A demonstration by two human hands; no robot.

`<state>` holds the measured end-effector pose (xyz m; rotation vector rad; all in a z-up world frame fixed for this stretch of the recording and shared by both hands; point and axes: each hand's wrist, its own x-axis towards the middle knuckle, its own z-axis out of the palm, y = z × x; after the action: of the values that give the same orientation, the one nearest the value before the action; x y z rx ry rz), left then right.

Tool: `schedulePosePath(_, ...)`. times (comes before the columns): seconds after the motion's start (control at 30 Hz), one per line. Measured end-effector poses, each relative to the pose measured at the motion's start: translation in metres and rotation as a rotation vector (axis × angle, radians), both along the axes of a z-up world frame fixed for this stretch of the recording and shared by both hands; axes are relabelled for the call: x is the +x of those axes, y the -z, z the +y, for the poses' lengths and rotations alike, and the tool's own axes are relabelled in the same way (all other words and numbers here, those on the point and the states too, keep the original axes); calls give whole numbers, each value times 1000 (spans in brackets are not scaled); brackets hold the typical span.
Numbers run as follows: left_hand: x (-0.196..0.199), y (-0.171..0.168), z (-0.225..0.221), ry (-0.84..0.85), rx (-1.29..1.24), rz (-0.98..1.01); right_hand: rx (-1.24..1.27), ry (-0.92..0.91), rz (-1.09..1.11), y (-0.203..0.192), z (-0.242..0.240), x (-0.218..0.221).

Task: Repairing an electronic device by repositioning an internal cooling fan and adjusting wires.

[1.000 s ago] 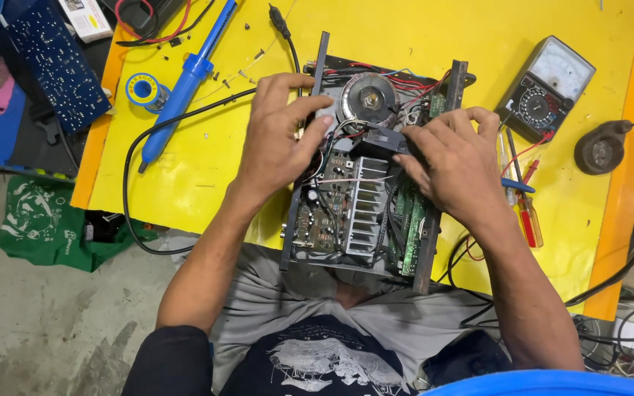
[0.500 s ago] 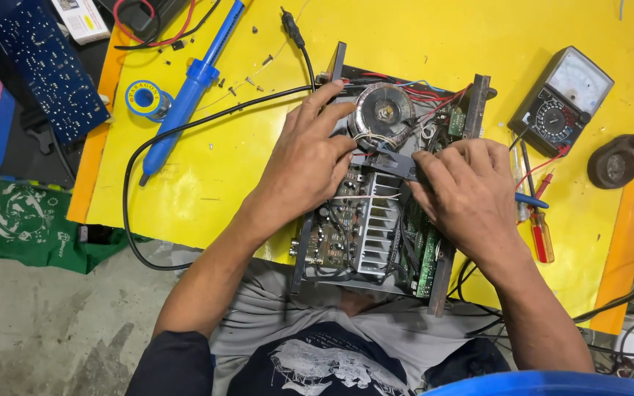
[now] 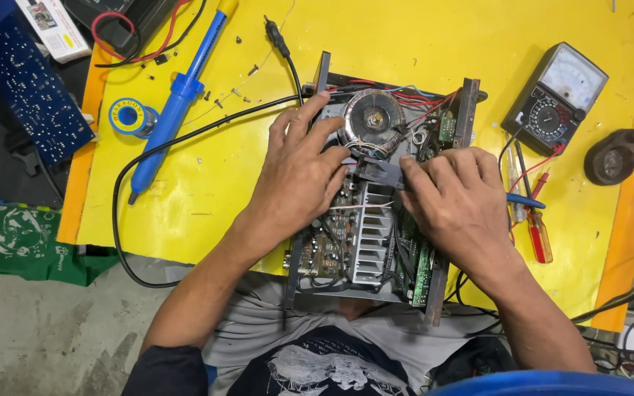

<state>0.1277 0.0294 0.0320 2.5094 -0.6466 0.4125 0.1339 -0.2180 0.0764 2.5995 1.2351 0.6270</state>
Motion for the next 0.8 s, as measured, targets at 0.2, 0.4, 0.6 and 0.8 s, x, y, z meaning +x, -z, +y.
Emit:
schedulePosePath(0.2,-1,-6,-1,11,79,-32,-29,91,80,6,-12,11)
schedulePosePath(0.4,5,-18,-9,112,192,-13,230,-64,421,-14,-30,19)
schedulePosePath(0.6,17,-15,-19,108,218,9,315,-8,430,-12,-34,10)
schedulePosePath(0.8,24,-6,-19,208,169,13,196,47,315,-2,-27,9)
